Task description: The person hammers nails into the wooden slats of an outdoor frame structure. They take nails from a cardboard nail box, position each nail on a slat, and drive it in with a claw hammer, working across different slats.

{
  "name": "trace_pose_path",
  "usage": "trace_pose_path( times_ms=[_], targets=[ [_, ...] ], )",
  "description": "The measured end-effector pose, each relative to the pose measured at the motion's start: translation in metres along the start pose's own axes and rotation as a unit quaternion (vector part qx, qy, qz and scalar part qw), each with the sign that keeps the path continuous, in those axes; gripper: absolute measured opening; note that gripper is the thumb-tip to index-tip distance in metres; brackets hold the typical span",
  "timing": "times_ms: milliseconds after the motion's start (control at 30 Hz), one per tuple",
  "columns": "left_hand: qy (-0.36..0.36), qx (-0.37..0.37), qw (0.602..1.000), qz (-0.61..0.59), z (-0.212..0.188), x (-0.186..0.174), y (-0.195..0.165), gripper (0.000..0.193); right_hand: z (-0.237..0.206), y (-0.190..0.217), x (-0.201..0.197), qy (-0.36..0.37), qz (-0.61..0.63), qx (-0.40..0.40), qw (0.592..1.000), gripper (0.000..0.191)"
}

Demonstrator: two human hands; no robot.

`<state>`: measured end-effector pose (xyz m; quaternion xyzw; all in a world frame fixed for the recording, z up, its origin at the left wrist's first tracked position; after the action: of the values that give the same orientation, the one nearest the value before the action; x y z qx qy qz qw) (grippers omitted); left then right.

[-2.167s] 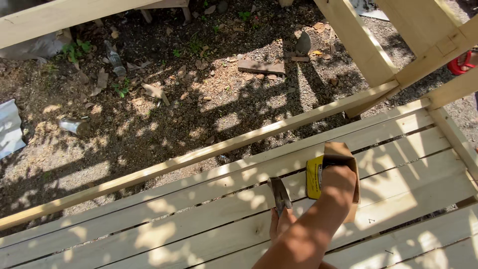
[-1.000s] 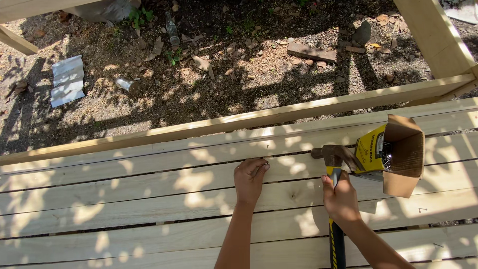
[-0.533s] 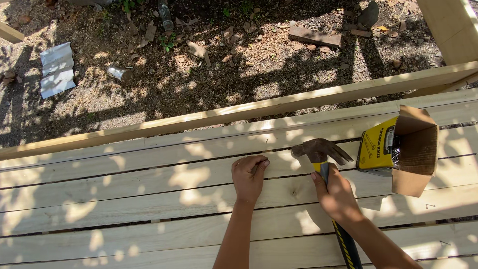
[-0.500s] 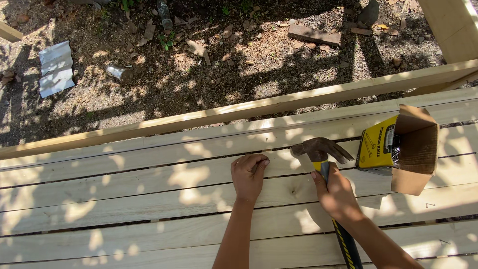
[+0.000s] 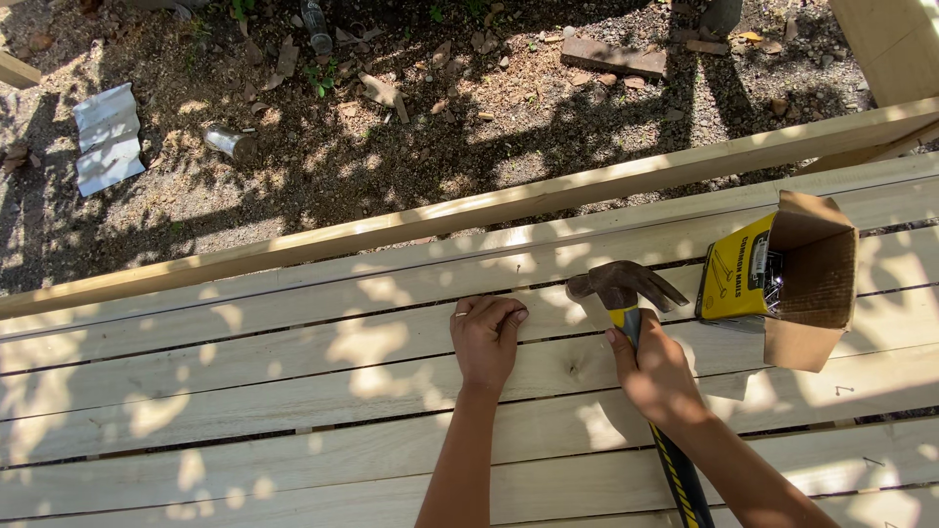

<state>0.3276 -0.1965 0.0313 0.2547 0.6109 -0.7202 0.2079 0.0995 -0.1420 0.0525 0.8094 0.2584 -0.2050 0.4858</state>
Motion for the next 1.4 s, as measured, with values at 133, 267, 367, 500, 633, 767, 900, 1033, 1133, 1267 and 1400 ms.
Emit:
trace_pose_path(
  times_ms=[133,267,367,500,633,767,900,1033,1133,1267,1400],
  targets=[
    [-0.004,0.01,1.0,0.007,-0.001,0.001,0.0,0.004,0.0,0.001,0.0,-0.006,-0.001,-0.014,1.0,0.028],
    [-0.005,0.008,1.0,0.013,-0.001,0.002,0.001,0.004,0.0,-0.001,-0.001,-0.009,-0.011,-0.006,1.0,0.029],
    [-0.005,0.009,1.0,0.016,-0.001,0.003,0.001,0.004,0.001,-0.001,-0.001,-0.012,-0.015,-0.008,1.0,0.03],
    [-0.001,0.0,1.0,0.018,-0.001,0.004,0.002,0.005,0.001,0.001,-0.002,-0.006,-0.016,-0.011,1.0,0.03],
    [-0.002,-0.005,1.0,0.02,-0.001,0.005,0.003,0.004,0.0,0.001,-0.001,0.012,-0.017,0.018,1.0,0.03],
    [0.005,-0.01,1.0,0.021,-0.001,0.006,0.004,0.005,0.0,0.001,-0.001,0.018,-0.02,0.025,0.999,0.031],
    [-0.001,0.0,1.0,0.007,-0.002,0.005,0.004,0.007,-0.001,-0.002,0.001,0.004,-0.014,-0.007,1.0,0.029],
    [0.014,0.008,1.0,0.021,-0.002,0.008,0.004,0.01,-0.005,-0.003,0.003,-0.006,-0.009,-0.039,0.999,0.033],
    [0.001,0.007,1.0,0.018,-0.002,0.008,0.005,0.009,-0.007,-0.002,0.006,0.024,-0.051,-0.03,0.998,0.043],
    [0.007,0.0,1.0,0.013,-0.004,0.011,0.008,0.008,-0.018,0.011,0.008,0.053,-0.083,-0.073,0.992,0.044],
    [0.005,0.004,1.0,0.021,-0.003,0.011,0.009,0.009,-0.024,0.028,0.016,0.043,-0.167,-0.075,0.982,0.035]
  ],
)
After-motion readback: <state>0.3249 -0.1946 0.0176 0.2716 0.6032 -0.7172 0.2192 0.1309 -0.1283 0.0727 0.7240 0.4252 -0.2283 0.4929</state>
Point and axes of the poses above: each hand's wrist, its own z-axis towards the middle knuckle, its own x-axis out of the palm, y = z × x, the point moved 6 cm from there along z, towards the middle knuckle, and after that the axes turned 10 degrees about y, right-handed, at the moved point
